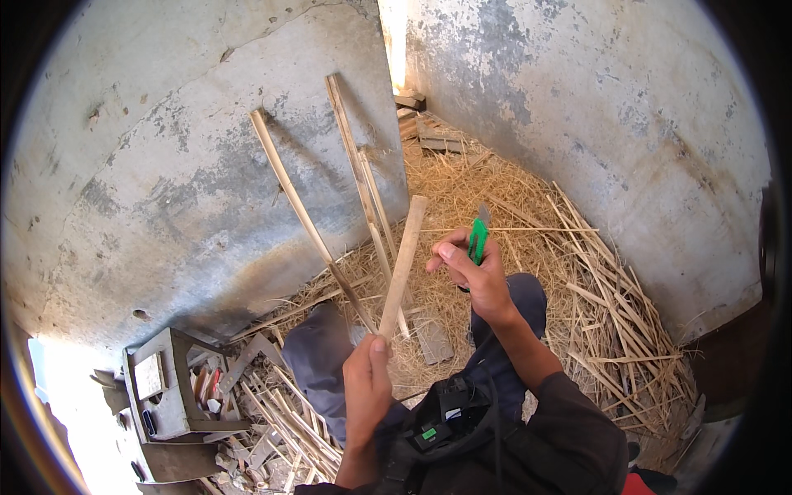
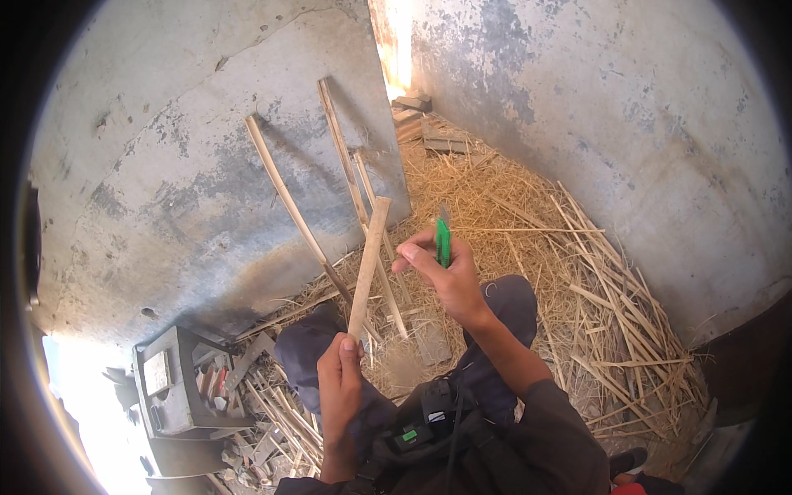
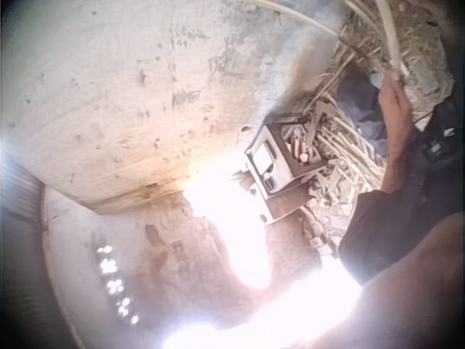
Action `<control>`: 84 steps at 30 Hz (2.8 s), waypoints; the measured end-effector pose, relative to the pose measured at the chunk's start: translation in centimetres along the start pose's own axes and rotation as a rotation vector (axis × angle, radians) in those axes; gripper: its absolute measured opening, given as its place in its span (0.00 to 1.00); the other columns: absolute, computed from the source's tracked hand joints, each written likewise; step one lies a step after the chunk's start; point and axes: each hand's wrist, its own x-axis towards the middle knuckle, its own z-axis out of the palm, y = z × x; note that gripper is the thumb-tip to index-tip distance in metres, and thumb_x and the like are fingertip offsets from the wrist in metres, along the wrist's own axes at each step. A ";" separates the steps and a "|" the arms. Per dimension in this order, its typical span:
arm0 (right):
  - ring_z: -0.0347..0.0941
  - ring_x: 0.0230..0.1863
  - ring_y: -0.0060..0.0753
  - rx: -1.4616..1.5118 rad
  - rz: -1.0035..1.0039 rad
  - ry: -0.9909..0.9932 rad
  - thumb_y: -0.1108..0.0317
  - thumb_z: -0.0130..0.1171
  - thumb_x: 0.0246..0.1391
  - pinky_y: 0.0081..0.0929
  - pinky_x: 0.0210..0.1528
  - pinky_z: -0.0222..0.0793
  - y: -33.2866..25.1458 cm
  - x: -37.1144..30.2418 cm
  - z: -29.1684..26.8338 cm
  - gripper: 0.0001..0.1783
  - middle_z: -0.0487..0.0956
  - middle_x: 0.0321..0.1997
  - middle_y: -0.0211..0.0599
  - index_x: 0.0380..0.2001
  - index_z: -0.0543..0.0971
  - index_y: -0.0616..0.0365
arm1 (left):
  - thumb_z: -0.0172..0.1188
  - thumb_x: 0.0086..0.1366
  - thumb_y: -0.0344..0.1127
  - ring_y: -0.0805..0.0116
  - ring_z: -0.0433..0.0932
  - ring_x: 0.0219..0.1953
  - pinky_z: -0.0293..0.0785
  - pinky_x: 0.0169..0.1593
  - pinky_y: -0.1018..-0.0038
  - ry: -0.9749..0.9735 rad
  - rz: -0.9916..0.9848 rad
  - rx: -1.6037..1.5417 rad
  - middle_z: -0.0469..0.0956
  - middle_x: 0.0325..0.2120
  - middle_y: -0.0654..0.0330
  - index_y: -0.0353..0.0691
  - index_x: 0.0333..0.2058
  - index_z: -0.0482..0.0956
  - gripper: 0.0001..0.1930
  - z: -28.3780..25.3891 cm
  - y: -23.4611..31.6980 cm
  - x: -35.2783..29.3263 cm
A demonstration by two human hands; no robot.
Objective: The person sits on a straw-covered floor and uses a green utility knife to split long bamboo poles into thin strips. They hold the pole with one hand and carefully shave or split the material with the other, creating a pile of bamboo strips.
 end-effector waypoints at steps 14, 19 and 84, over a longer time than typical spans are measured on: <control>0.86 0.44 0.28 -0.092 0.004 -0.015 0.69 0.67 0.67 0.28 0.51 0.80 -0.6 0.5 0.4 0.08 0.88 0.40 0.39 0.43 0.85 0.64 | 0.51 0.81 0.32 0.49 0.75 0.28 0.72 0.37 0.59 0.037 0.147 0.143 0.74 0.27 0.49 0.31 0.37 0.78 0.13 0.5 0.6 -0.1; 0.86 0.43 0.28 -0.036 0.002 -0.006 0.69 0.66 0.68 0.28 0.50 0.79 -0.2 0.5 0.4 0.08 0.88 0.38 0.38 0.42 0.85 0.65 | 0.51 0.81 0.32 0.47 0.76 0.29 0.72 0.37 0.58 0.031 0.156 0.147 0.75 0.27 0.48 0.31 0.38 0.79 0.12 0.7 0.3 -0.2; 0.60 0.21 0.07 0.204 -0.151 0.190 0.72 0.68 0.67 0.15 0.22 0.54 0.1 2.9 -0.8 0.10 0.87 0.41 0.28 0.50 0.84 0.57 | 0.51 0.81 0.34 0.47 0.74 0.28 0.71 0.37 0.57 -0.012 0.142 0.091 0.74 0.27 0.47 0.30 0.37 0.78 0.14 0.5 0.5 -0.6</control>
